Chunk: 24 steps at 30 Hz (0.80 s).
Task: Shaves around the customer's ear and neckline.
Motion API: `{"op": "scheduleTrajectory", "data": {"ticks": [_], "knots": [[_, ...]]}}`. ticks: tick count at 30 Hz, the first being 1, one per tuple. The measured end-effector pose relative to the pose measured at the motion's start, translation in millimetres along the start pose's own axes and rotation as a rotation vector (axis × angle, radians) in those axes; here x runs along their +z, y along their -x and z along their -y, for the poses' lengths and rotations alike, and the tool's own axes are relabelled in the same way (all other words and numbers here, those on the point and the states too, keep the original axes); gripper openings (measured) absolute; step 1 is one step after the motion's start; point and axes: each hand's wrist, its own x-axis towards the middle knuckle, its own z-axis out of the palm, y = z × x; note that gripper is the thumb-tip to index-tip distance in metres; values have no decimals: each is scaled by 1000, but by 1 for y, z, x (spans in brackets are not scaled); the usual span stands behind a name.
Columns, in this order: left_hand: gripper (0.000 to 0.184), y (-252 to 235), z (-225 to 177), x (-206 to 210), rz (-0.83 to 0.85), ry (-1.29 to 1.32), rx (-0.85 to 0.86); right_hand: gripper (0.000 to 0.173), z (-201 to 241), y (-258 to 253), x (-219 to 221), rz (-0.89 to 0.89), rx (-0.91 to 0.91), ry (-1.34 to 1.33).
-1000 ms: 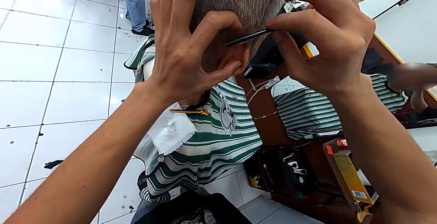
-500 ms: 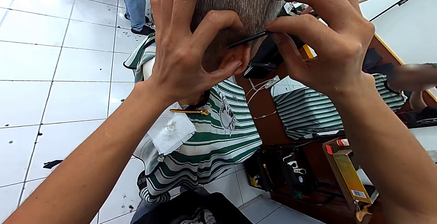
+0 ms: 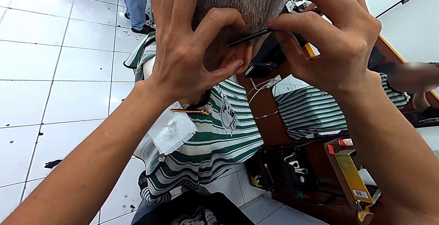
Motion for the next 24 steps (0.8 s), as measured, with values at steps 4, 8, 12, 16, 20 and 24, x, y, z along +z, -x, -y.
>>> {"op": "scheduleTrajectory", "data": {"ticks": [4,8,12,16,20,24], "knots": [[51,0,0,0,2,5,-2,17,-1,0,0,-14,-1,8],[50,0,0,0,-2,1,2,17,0,0,0,-9,9,-1],[51,0,-1,1,-1,-2,-2,17,-1,1,0,3,-11,-3],[51,0,0,2,-4,-1,1,17,-1,1,-1,-7,-8,-1],[51,0,0,2,-7,2,-1,17,-1,0,0,-11,-2,9],[50,0,0,1,-7,-4,-5,17,-3,0,-1,12,-27,7]]}}
